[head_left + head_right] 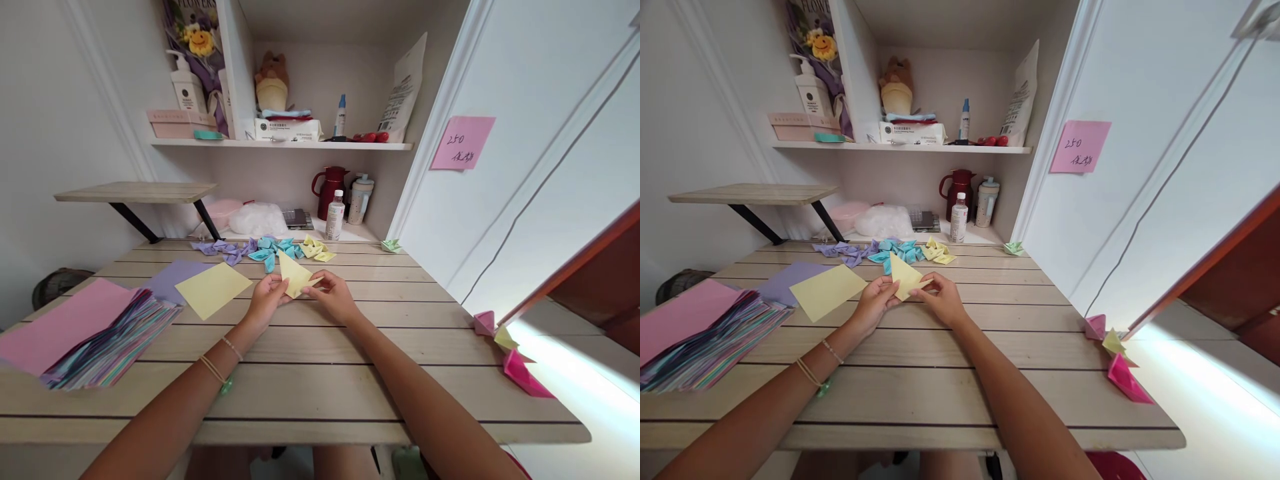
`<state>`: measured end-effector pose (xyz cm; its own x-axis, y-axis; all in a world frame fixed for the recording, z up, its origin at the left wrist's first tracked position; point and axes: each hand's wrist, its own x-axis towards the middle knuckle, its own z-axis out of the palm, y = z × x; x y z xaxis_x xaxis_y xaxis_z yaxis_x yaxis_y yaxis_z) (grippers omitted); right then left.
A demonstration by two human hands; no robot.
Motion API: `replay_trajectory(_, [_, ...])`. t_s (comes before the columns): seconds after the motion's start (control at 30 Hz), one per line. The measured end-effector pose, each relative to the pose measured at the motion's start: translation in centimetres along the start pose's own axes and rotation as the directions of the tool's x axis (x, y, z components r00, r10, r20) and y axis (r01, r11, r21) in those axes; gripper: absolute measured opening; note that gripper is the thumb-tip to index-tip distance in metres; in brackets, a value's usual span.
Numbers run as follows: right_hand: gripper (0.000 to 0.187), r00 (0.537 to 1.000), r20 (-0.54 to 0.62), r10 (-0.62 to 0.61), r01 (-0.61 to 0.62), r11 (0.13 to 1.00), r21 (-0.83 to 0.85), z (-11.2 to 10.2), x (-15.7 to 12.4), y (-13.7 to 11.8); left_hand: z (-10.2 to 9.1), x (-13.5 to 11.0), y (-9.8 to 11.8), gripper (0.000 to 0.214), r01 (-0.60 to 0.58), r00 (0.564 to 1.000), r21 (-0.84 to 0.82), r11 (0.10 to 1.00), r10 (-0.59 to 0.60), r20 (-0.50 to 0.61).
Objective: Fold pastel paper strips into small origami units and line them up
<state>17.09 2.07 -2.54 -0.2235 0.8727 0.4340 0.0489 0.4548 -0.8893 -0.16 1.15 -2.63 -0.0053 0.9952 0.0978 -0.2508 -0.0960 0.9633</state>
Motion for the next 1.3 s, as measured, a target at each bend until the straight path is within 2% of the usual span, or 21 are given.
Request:
replay_trajectory(0.07, [0.027, 0.991, 0.081, -0.103, 0.111, 0.989, -0.102, -0.5, 0.0, -0.3, 0.1, -0.1, 0.0, 0.035, -0.001, 1.000, -0.010, 1.000, 0.001, -0.009])
replay_trajectory(0.13, [0.022, 0.963, 0.192, -0.190, 0.229, 0.950, -0.211, -1.0, -0.1, -0.5, 0.3, -0.2, 0.0, 0.036, 0.000, 1.000, -0.001, 1.000, 0.000, -0.017])
replay_trajectory(0.2, [0.017, 0.954, 0.203, -0.222, 0.269, 0.930, -0.252, -1.4, -0.1, -0.8, 0.4, -0.3, 0.1, 0.036, 0.003, 1.000, -0.004, 1.000, -0.003, -0.016])
replay_trajectory(0.3, [0.019, 0.985, 0.051, -0.165, 0.172, 0.967, -0.190, -1.5, 0.1, -0.8, 0.6, -0.4, 0.5, 0.035, 0.011, 0.999, -0.029, 1.000, -0.010, 0.034])
replay_trajectory(0.4, [0.027, 0.995, -0.102, 0.005, -0.009, 0.999, -0.042, -0.9, 0.2, -0.5, 0.8, -0.7, 0.7, 0.033, 0.037, 0.992, -0.014, 0.999, -0.035, 0.124])
replay_trajectory(0.53, [0.031, 0.970, -0.137, 0.201, -0.171, 0.965, 0.199, -0.4, 0.3, 0.0, 1.0, -1.1, 0.9, 0.033, 0.100, 0.969, 0.030, 0.995, -0.104, 0.226])
replay_trajectory(0.7, [0.032, 0.938, -0.197, 0.284, -0.206, 0.917, 0.343, -0.1, 0.3, 0.4, 1.1, -1.2, 0.6, 0.036, 0.109, 0.950, 0.036, 0.993, -0.114, 0.292])
replay_trajectory(0.83, [0.036, 0.929, -0.177, 0.326, -0.229, 0.879, 0.418, 0.0, 0.4, 0.5, 1.0, -1.1, 0.2, 0.049, 0.086, 0.950, 0.055, 0.995, -0.099, 0.295])
replay_trajectory(0.93, [0.036, 0.928, -0.146, 0.343, -0.247, 0.860, 0.447, 0.1, 0.4, 0.4, 1.0, -1.1, 0.0, 0.048, 0.078, 0.956, 0.045, 0.996, -0.088, 0.279])
replay_trajectory(1.13, [0.037, 0.928, -0.142, 0.345, -0.253, 0.863, 0.437, 0.1, 0.4, 0.3, 1.1, -1.3, 0.1, 0.041, 0.075, 0.959, 0.049, 0.996, -0.086, 0.269])
replay_trajectory(1.3, [0.037, 0.939, -0.174, 0.297, -0.233, 0.920, 0.314, 0.0, 0.3, 0.4, 1.2, -1.3, 0.1, 0.042, 0.101, 0.954, 0.097, 0.990, -0.124, 0.272])
